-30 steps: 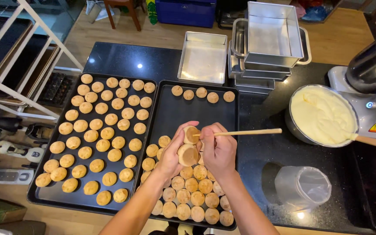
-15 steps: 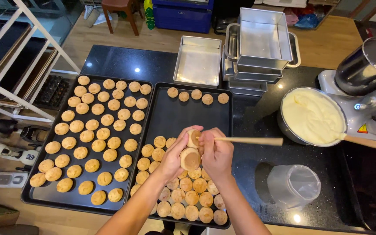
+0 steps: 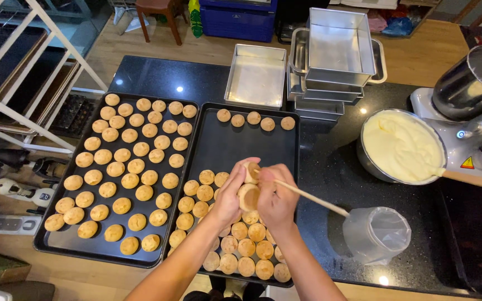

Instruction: Using a wooden skewer to poke holes in the bottom of small pastry shells and organizing them on baking sheets.

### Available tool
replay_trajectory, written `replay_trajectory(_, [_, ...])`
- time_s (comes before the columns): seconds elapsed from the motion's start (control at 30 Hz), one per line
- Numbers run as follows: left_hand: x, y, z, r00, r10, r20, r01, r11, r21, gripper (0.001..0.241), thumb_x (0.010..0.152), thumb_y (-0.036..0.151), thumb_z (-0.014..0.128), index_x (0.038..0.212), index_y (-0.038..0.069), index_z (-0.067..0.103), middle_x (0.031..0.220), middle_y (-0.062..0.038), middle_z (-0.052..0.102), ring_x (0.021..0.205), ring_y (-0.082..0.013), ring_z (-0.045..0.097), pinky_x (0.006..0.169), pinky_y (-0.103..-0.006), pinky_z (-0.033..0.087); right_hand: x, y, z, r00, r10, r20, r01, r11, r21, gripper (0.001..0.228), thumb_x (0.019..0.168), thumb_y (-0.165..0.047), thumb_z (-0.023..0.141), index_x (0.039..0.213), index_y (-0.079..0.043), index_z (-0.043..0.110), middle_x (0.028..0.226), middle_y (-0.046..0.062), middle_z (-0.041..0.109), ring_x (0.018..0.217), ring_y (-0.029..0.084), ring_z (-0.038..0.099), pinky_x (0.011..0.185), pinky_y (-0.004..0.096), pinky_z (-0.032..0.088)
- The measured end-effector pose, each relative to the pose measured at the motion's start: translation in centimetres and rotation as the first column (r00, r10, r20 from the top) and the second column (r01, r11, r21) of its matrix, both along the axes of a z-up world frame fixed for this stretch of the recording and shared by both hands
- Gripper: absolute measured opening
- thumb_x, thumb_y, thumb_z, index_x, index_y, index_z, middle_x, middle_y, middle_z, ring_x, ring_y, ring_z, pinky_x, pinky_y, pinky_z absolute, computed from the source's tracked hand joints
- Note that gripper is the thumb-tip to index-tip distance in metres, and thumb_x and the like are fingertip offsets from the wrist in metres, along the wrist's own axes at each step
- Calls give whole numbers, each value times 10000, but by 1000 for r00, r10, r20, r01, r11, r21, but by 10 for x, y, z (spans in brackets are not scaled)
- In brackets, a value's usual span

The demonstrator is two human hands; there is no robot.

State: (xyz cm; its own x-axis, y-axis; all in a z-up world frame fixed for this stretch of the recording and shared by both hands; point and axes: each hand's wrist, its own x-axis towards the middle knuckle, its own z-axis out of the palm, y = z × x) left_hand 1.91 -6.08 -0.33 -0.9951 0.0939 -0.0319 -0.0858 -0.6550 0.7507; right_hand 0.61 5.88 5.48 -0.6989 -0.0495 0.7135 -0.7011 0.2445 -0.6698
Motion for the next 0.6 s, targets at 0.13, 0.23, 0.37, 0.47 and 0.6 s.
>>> replay_trajectory(0.13, [-4,-4,1,999,37,32,-38,999,27,427,1123,326,307,1427,76,475,1154,-84,594,1056,-164,609,931,-312,509,13,18,-9,996,-88,-31,81,980,-181,285,1097,-118,475,845,-13,558,785,96,573,696,169,553,641,294,451])
replay_trajectory(0.23, [-4,-3,0,995,76,66,-81,994,78,424,1122,332,303,1413,80,480,1091,-92,614,999,-181,618,901,-327,524,23,20,-24,997,-67,31,72,965,-253,290,1075,-111,456,813,-52,565,752,65,575,663,150,528,581,263,417])
replay_trajectory(0.37, [-1,6,5,993,91,79,-97,993,64,425,1124,329,306,1415,80,489,1085,-89,618,989,-176,618,898,-325,525,28,9,-17,985,23,169,-37,996,80,202,1006,-84,568,840,-14,658,723,81,614,645,161,593,591,291,439])
replay_trajectory(0.47, [-1,8,4,984,132,122,-141,988,67,424,1114,333,309,1406,87,494,1075,-89,618,984,-180,625,889,-326,534,28,8,-7,969,109,220,-109,994,-12,244,1034,-81,565,807,-13,625,718,64,590,631,163,554,590,290,422])
replay_trajectory(0.6, [-4,10,0,954,209,216,-237,965,115,428,1108,352,306,1392,95,495,1051,-95,617,954,-201,620,840,-333,544,22,14,-32,946,209,247,-175,973,-153,209,1026,-70,536,850,-8,630,771,71,608,650,184,553,589,300,438])
